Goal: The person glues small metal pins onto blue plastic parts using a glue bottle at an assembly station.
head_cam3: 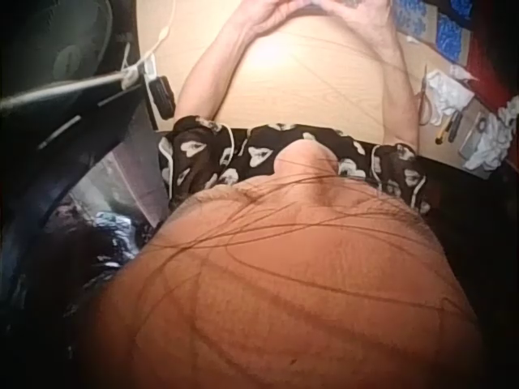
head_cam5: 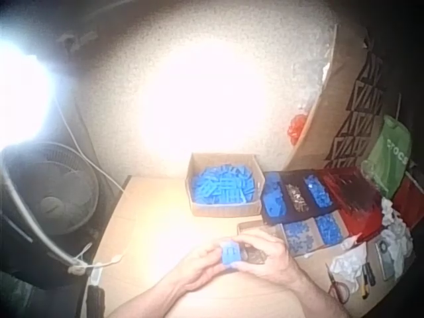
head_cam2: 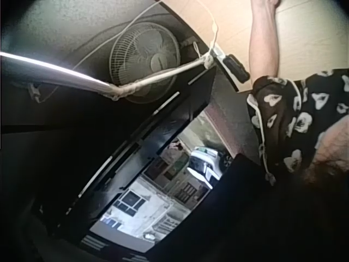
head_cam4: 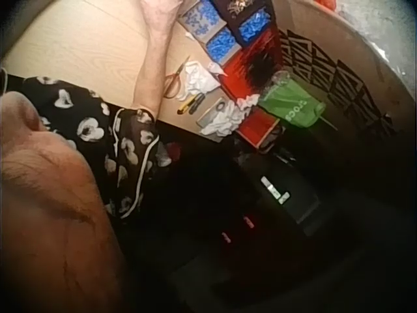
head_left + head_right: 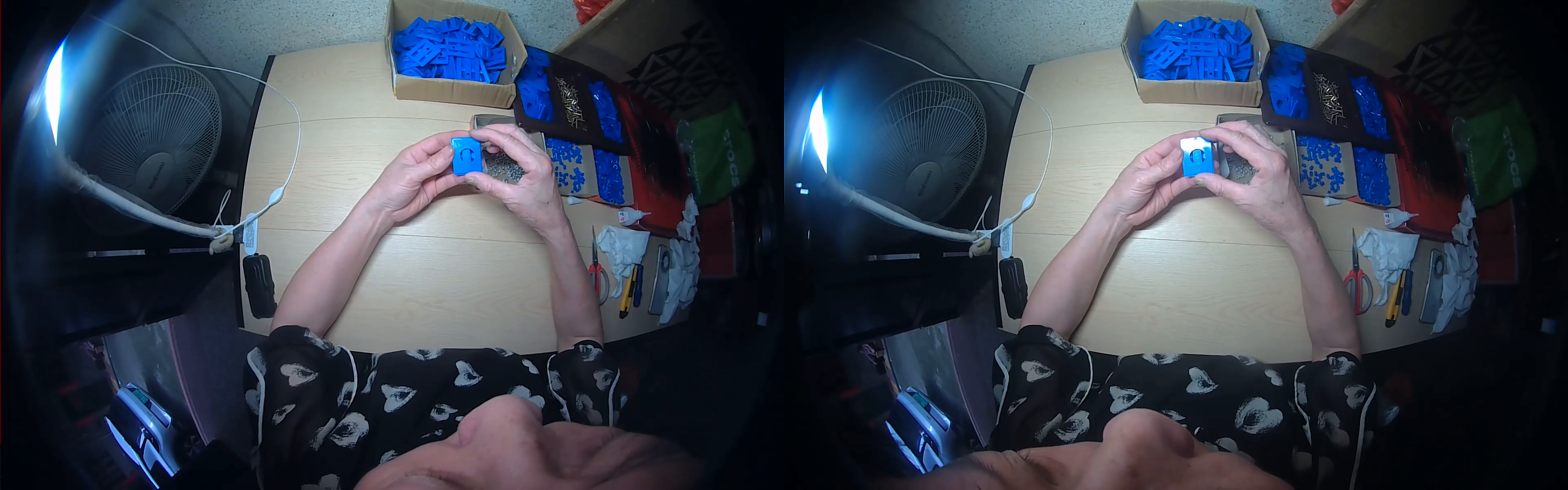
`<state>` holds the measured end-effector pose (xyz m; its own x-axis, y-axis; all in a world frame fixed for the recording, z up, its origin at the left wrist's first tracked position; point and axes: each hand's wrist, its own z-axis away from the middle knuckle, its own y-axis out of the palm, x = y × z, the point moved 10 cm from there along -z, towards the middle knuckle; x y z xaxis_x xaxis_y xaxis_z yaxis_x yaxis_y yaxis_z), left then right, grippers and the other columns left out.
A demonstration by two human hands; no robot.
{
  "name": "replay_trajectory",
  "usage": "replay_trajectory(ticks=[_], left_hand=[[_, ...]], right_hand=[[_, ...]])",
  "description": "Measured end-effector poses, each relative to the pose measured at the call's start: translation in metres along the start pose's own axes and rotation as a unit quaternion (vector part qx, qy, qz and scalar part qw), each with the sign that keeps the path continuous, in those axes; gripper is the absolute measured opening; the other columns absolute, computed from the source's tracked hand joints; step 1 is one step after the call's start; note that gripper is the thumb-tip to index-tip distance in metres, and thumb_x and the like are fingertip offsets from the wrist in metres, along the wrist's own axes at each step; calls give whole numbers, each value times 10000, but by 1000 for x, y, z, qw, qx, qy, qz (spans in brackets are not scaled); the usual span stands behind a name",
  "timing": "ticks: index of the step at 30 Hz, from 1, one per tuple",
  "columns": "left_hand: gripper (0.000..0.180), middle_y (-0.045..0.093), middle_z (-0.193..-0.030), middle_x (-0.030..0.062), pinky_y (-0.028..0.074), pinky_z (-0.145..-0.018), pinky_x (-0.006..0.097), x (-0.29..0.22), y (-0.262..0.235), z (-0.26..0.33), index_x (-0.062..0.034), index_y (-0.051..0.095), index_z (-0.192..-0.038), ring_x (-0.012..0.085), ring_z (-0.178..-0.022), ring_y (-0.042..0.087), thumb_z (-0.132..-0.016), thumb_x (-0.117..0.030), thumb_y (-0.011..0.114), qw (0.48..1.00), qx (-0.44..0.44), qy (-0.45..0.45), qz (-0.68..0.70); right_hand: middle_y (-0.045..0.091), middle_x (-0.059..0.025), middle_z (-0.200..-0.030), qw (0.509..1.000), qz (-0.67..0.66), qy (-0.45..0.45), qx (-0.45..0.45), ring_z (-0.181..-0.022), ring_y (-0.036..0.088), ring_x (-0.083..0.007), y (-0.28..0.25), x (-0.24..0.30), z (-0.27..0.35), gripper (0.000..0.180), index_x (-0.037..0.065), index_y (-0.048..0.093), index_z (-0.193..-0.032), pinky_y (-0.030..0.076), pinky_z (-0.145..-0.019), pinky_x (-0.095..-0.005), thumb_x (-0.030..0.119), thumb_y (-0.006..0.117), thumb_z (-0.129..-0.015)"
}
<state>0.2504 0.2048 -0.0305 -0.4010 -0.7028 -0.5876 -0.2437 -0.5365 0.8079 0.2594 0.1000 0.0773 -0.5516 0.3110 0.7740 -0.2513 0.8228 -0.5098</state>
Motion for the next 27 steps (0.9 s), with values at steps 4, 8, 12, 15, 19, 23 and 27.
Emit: replay_trajectory(ticks=[4, 8, 12, 15, 19, 23, 27], left_hand=[[497, 534, -1309, 176, 493, -1049, 384, 1, -1, 0, 18, 409, -1390, 274, -1214, 559, -973, -202, 566, 1000, 6, -4, -1], [531, 540, -1306, 175, 491, -1049, 382, 1, -3, 2, 20, 398, -1400, 265, -1210, 560, -965, -224, 580, 1000, 0, -3, -7], [465, 544, -1315, 163, 496, -1040, 376, 2, 2, 3, 15, 410, -1402, 259, -1213, 563, -998, -184, 525, 1000, 12, 3, 3], [466, 550, -1310, 166, 485, -1052, 390, 3, 3, 3, 15, 417, -1399, 265, -1212, 563, -995, -189, 528, 1000, 22, -1, 4], [465, 554, -1306, 166, 491, -1046, 383, 2, 4, 3, 22, 421, -1395, 262, -1207, 567, -995, -188, 530, 1000, 16, 1, 1], [462, 557, -1303, 156, 505, -1030, 367, 5, 1, -3, 21, 422, -1395, 248, -1196, 575, -995, -183, 532, 1000, 5, -7, -4], [450, 563, -1290, 141, 535, -991, 321, 0, -5, 3, 9, 430, -1393, 213, -1178, 586, -998, -183, 527, 1000, -4, -4, 18]], right_hand=[[637, -92, -1088, 1000, -2, 8, -4, -1034, 599, -233, 0, -2, 0, 452, 33, 664, -1121, 479, -905, -350, 100, 817, -701], [644, -98, -1072, 1000, 14, -15, -10, -1038, 598, -248, -2, 2, 1, 439, 38, 672, -1107, 477, -912, -359, 105, 817, -698], [647, -103, -1080, 999, 23, -36, -9, -1045, 598, -257, -4, 5, 3, 441, 47, 674, -1107, 474, -917, -367, 112, 814, -694], [649, -106, -1085, 999, 25, -42, -9, -1048, 599, -260, -4, 3, 4, 443, 47, 674, -1107, 474, -921, -370, 113, 812, -691], [649, -109, -1086, 999, 25, -42, 4, -1057, 598, -261, -6, 4, 4, 453, 43, 671, -1115, 476, -924, -374, 110, 810, -690], [649, -111, -1084, 998, 34, -43, 7, -1048, 602, -256, -9, -1, 3, 477, 45, 663, -1147, 482, -920, -371, 109, 808, -697], [652, -91, -1101, 999, -29, 21, -8, -1025, 608, -179, -5, -1, 1, 448, 27, 645, -1188, 508, -878, -320, 78, 773, -762]])
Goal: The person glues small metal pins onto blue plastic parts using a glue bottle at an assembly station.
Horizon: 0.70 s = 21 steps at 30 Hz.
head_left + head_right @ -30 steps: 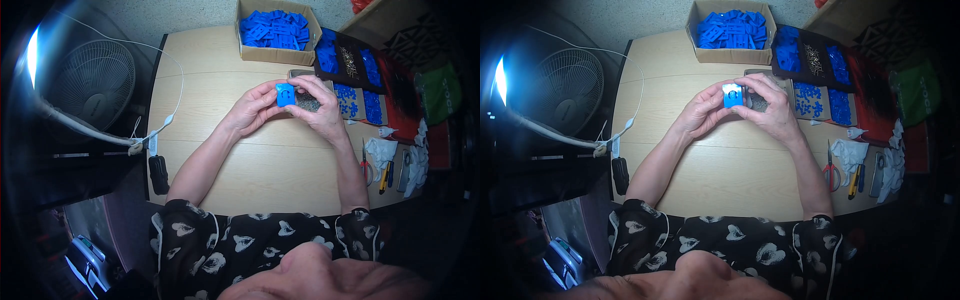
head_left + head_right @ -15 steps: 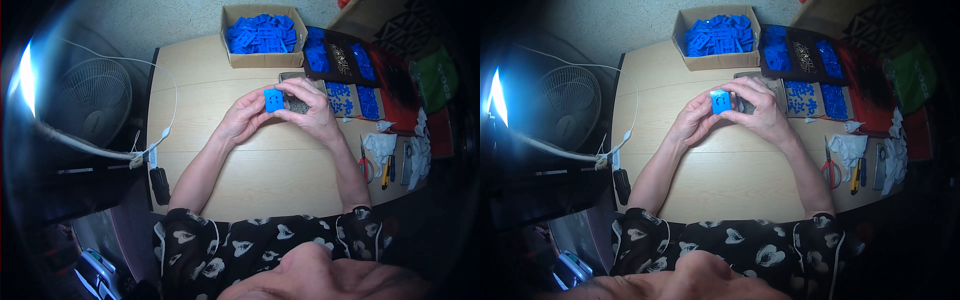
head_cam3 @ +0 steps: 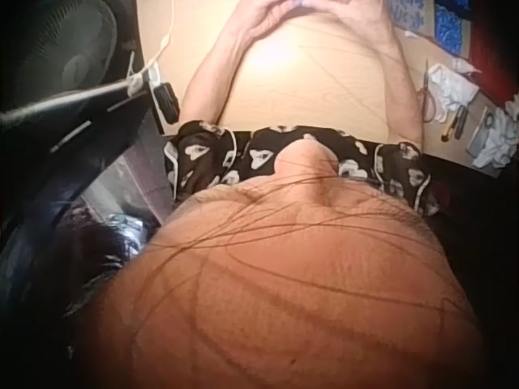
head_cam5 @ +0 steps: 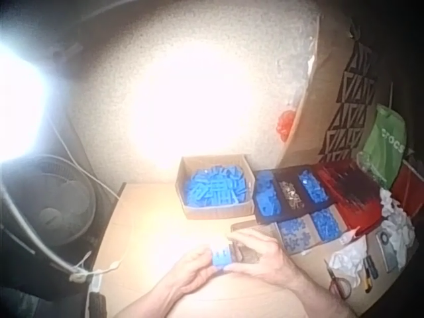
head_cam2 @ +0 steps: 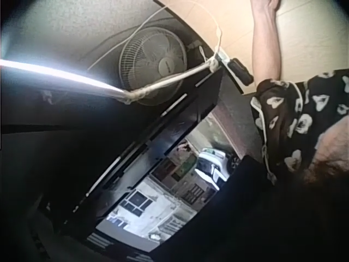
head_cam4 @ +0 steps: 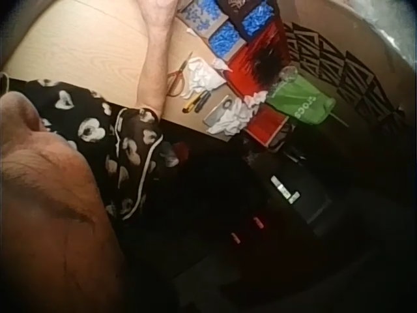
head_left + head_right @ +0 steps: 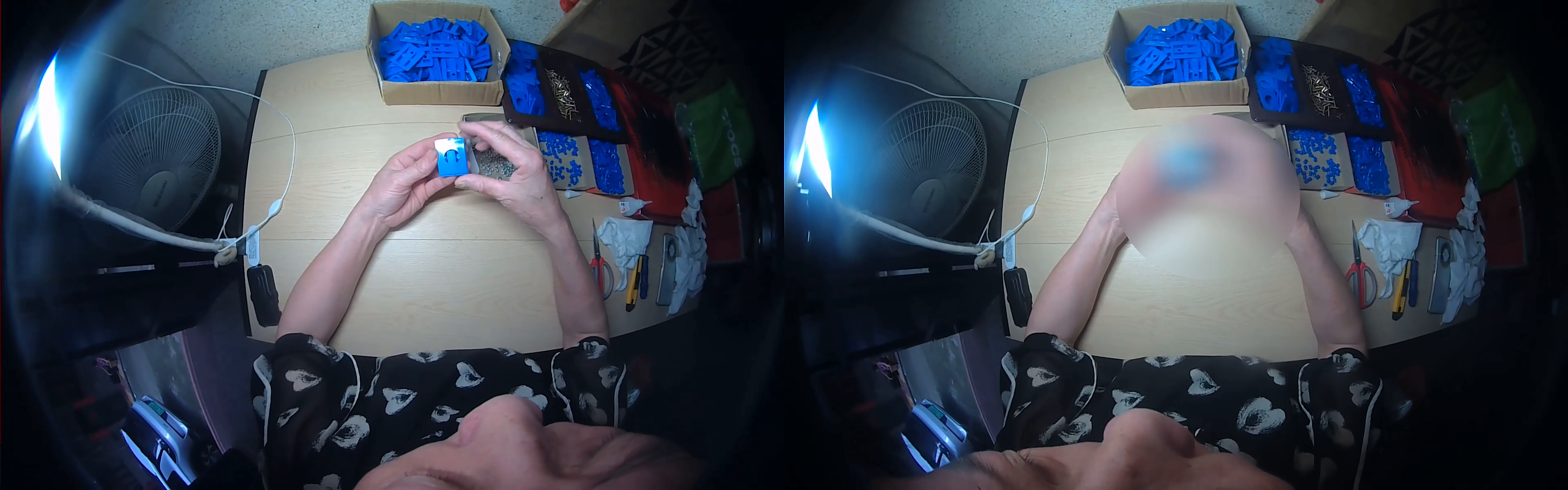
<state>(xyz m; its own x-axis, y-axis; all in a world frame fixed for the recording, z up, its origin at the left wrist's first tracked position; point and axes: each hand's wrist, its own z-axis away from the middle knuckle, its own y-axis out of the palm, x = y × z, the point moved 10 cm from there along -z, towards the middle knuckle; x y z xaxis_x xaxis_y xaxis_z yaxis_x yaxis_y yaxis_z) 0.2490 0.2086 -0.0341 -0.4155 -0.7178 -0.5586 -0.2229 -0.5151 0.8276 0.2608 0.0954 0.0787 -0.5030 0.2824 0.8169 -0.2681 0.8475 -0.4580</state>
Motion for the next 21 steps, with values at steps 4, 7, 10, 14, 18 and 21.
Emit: replay_trajectory(ticks=[4, 7, 10, 14, 18, 21], left_hand=[[450, 561, -1290, 136, 544, -975, 292, -14, -11, 6, 9, 432, -1390, 194, -1163, 593, -997, -186, 530, 999, -29, 24, -14], [452, 560, -1293, 129, 538, -982, 296, -10, -5, -3, 6, 435, -1390, 192, -1166, 590, -994, -186, 537, 999, -22, 18, -20], [452, 560, -1299, 124, 530, -992, 307, -10, -2, 1, 2, 437, -1391, 195, -1176, 583, -993, -186, 541, 999, -19, 16, -33], [442, 555, -1314, 124, 520, -1002, 316, -13, -4, 5, -2, 448, -1386, 202, -1185, 577, -993, -180, 542, 999, -13, 22, -43], [432, 555, -1315, 127, 517, -1003, 315, -9, -2, 5, -1, 462, -1378, 203, -1187, 575, -992, -178, 543, 998, -4, 11, -54], [429, 555, -1314, 126, 514, -1006, 317, -9, 3, 5, -2, 466, -1376, 202, -1188, 574, -993, -177, 542, 998, 6, 7, -56]], right_hand=[[675, -58, -917, 965, -206, 145, -76, -734, 605, -65, 0, -49, 10, 272, -38, 644, -1152, 530, -684, -214, 75, 667, -906], [670, -41, -805, 936, -262, 223, -77, -641, 576, -50, 0, -72, 21, 215, -27, 674, -1093, 509, -606, -194, 97, 664, -918], [666, -32, -779, 924, -312, 213, -50, -626, 573, -36, 15, -63, 18, 180, -15, 696, -1033, 486, -568, -178, 115, 681, -909], [665, -60, -784, 928, -287, 236, -27, -605, 589, -67, 25, -60, 19, 183, -40, 686, -1010, 498, -546, -199, 110, 686, -904], [659, -51, -745, 930, -277, 238, -28, -582, 584, -63, 24, -60, 20, 160, -36, 690, -973, 478, -528, -184, 98, 703, -887], [656, -45, -730, 933, -273, 234, -25, -583, 582, -59, 23, -59, 19, 144, -33, 691, -962, 469, -526, -177, 86, 703, -883]])
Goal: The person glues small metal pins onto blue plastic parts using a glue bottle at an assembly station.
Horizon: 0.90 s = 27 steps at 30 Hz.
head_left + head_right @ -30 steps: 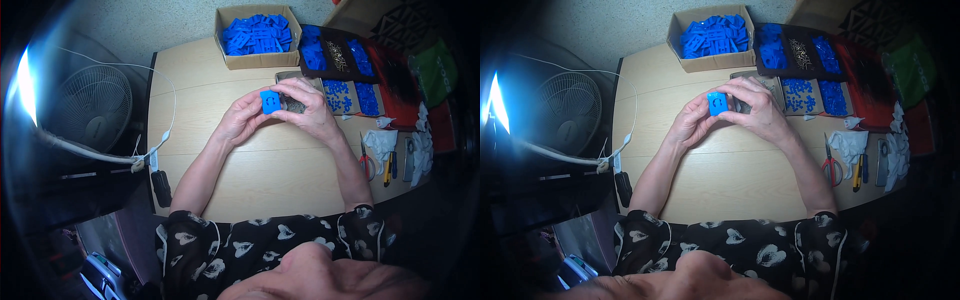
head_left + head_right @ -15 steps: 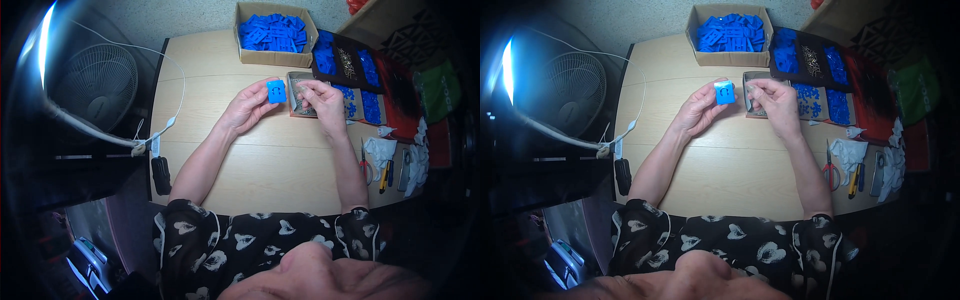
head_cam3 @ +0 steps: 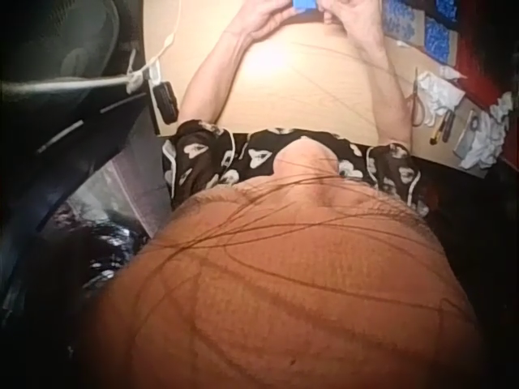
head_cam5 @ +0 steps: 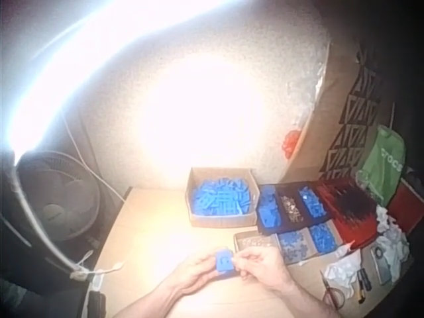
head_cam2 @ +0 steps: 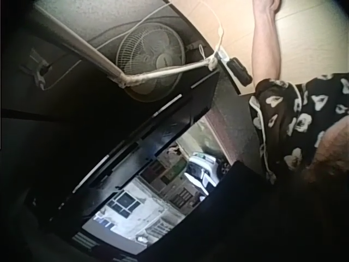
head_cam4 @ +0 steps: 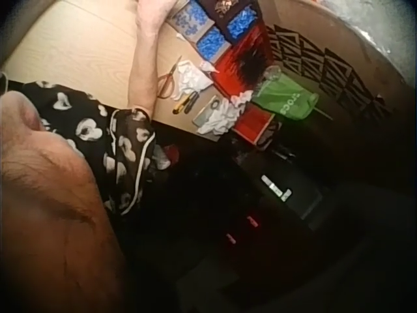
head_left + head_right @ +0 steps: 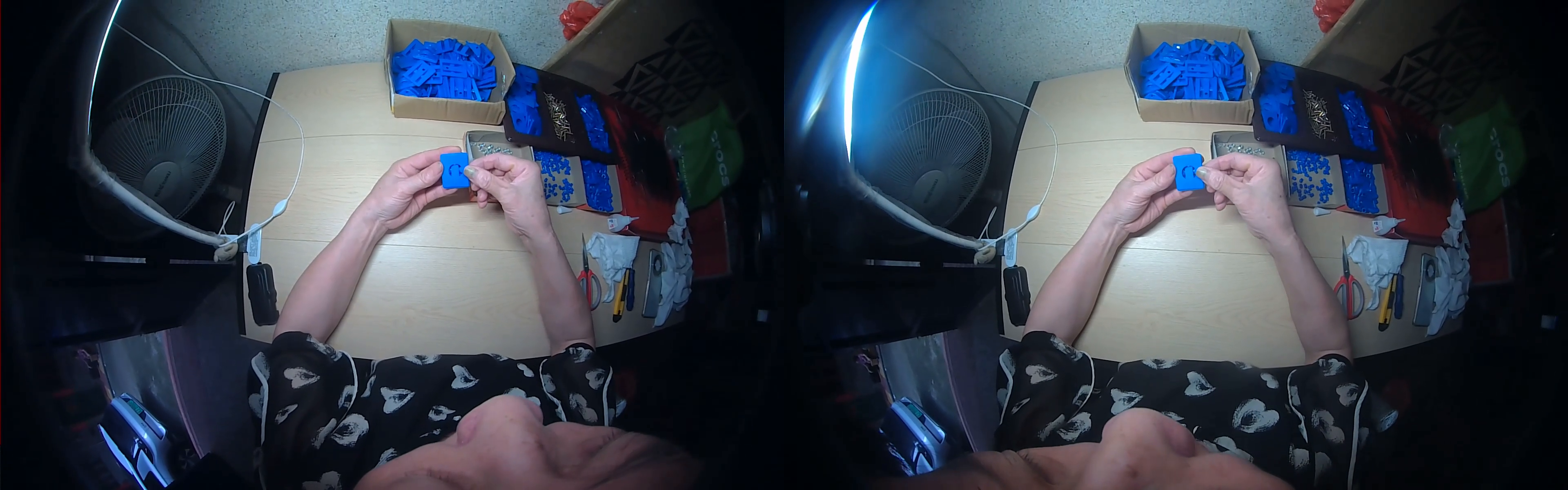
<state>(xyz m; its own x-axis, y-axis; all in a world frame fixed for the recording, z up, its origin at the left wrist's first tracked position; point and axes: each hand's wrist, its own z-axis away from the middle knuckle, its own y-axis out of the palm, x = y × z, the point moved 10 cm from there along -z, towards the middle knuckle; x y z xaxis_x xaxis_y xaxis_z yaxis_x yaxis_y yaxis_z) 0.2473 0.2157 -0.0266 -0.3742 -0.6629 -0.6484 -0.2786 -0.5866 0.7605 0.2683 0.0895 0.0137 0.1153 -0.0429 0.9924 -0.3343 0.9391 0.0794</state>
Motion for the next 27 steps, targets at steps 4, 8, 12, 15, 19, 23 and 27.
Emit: replay_trajectory(ticks=[4, 8, 12, 15, 19, 23, 27], left_hand=[[420, 553, -1328, 137, 513, -1012, 345, -1, -1, 0, -10, 476, -1366, 216, -1198, 572, -986, -171, 553, 1000, -1, 0, -6], [415, 558, -1319, 130, 506, -1018, 337, -1, 4, 2, -8, 485, -1362, 210, -1200, 569, -986, -168, 554, 1000, -1, -4, -9], [410, 570, -1302, 124, 501, -1021, 331, -3, 6, 3, -3, 493, -1357, 208, -1196, 572, -983, -157, 558, 1000, 6, 0, -6], [406, 582, -1286, 122, 502, -1013, 330, -15, 13, 4, -2, 506, -1347, 199, -1179, 582, -977, -158, 570, 999, 14, 9, -35], [400, 602, -1260, 108, 510, -985, 319, -42, 19, 7, -14, 524, -1337, 180, -1162, 588, -973, -168, 583, 996, 15, 44, -82], [393, 627, -1217, 64, 517, -926, 287, -80, 27, 6, -46, 547, -1329, 143, -1106, 600, -969, -192, 600, 988, 13, 101, -116], [402, 632, -1202, 39, 506, -914, 279, -112, 39, 4, -61, 560, -1321, 125, -1064, 605, -956, -217, 624, 979, 31, 144, -138]], right_hand=[[656, -40, -722, 1000, -4, -3, 4, -580, 574, -51, 2, 4, 1, 139, -29, 691, -960, 461, -524, -173, 80, 710, -876], [657, -39, -721, 1000, 17, -13, 4, -579, 567, -46, 1, 3, 0, 137, -28, 691, -955, 456, -525, -170, 79, 713, -873], [657, -40, -723, 1000, 19, -15, 3, -579, 565, -46, 2, 6, 1, 138, -27, 688, -954, 456, -529, -172, 77, 719, -869], [655, -40, -722, 1000, 4, -16, 10, -580, 565, -49, 4, 11, -1, 138, -26, 685, -952, 458, -530, -176, 74, 722, -865], [649, -37, -718, 998, 17, -40, 45, -579, 566, -53, 21, 39, -10, 126, -25, 681, -937, 461, -529, -182, 68, 723, -862], [644, -29, -718, 993, 39, -94, 52, -576, 566, -55, 35, 80, -24, 108, -17, 679, -917, 463, -524, -186, 72, 716, -868], [645, -24, -723, 988, 17, -128, 87, -577, 568, -57, 49, 109, -34, 105, -8, 682, -915, 469, -532, -188, 83, 713, -872]])
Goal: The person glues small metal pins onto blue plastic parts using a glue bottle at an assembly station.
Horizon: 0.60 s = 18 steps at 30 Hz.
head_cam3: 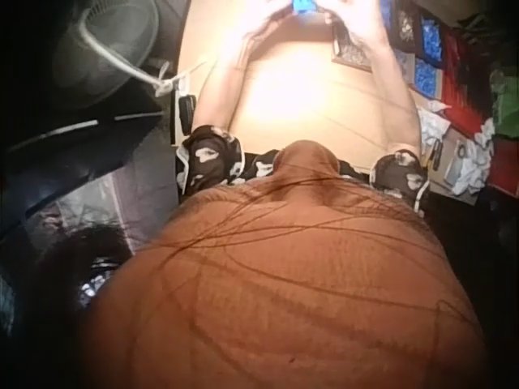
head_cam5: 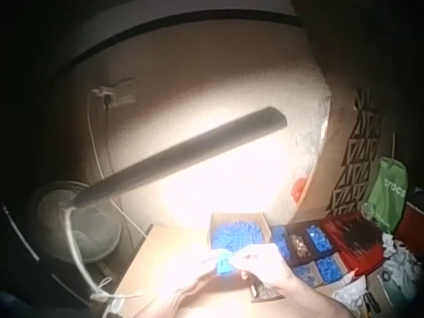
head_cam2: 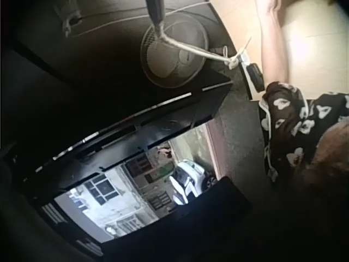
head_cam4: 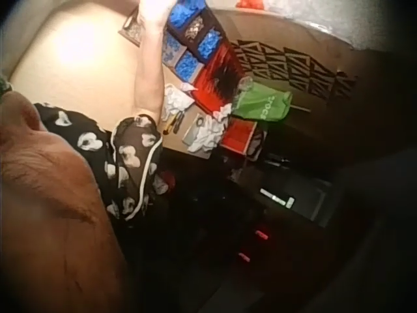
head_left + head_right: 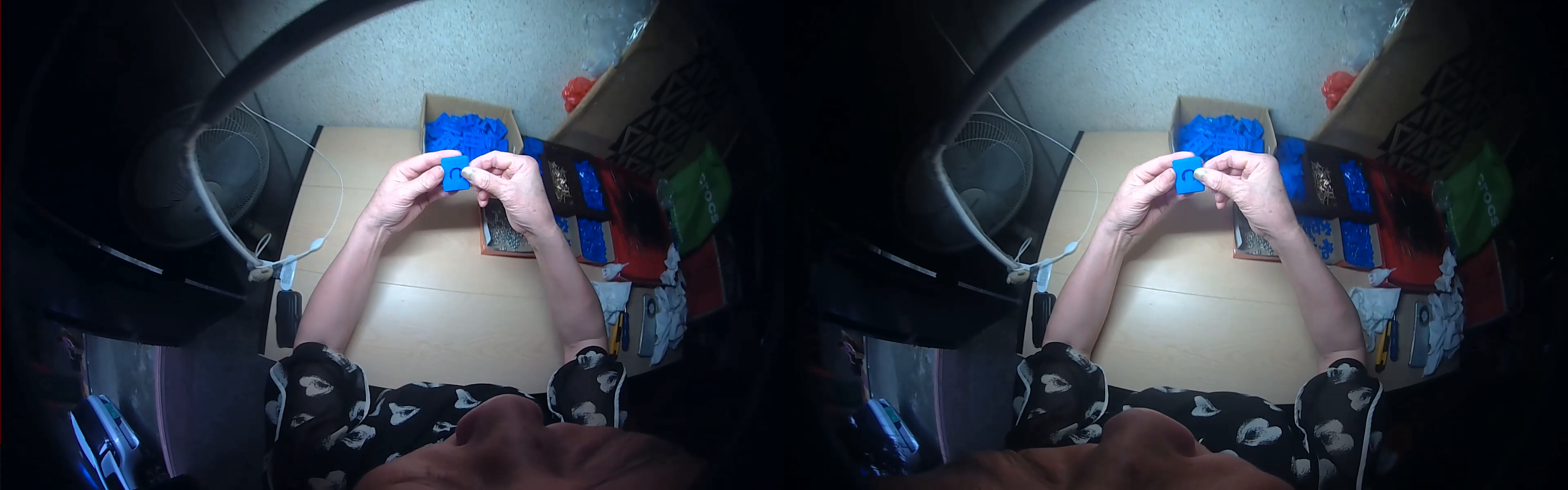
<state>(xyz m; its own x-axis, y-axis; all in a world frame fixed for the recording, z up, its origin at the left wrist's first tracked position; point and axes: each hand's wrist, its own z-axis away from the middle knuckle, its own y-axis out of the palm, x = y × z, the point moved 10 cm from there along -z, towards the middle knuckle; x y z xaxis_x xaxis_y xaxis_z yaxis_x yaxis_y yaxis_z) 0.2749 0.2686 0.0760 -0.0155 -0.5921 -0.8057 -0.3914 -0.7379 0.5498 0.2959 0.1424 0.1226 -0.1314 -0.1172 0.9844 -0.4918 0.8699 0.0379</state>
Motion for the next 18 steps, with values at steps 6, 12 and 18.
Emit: replay_trajectory(ticks=[6, 12, 18], left_hand=[[414, 627, -1220, 51, 497, -935, 292, -24, 5, -1, -36, 557, -1318, 129, -1088, 598, -955, -222, 626, 1000, 2, 22, -16], [415, 622, -1231, 69, 496, -948, 298, -24, 3, -2, -13, 547, -1322, 146, -1105, 596, -966, -219, 607, 1000, 11, 25, -4], [418, 616, -1238, 84, 497, -964, 308, -24, 4, 1, 0, 544, -1322, 159, -1115, 597, -972, -223, 598, 1000, 14, 26, -11]], right_hand=[[652, -28, -738, 999, 34, -1, 8, -588, 573, -61, 9, 24, -9, 111, -6, 692, -915, 481, -551, -189, 89, 720, -866], [654, -29, -740, 998, 62, -13, 15, -597, 580, -68, 14, 29, -11, 111, -5, 698, -895, 484, -552, -200, 93, 731, -857], [671, -37, -743, 997, 65, -19, 24, -587, 568, -58, 15, 29, -11, 143, -24, 707, -899, 473, -532, -201, 109, 737, -853]])
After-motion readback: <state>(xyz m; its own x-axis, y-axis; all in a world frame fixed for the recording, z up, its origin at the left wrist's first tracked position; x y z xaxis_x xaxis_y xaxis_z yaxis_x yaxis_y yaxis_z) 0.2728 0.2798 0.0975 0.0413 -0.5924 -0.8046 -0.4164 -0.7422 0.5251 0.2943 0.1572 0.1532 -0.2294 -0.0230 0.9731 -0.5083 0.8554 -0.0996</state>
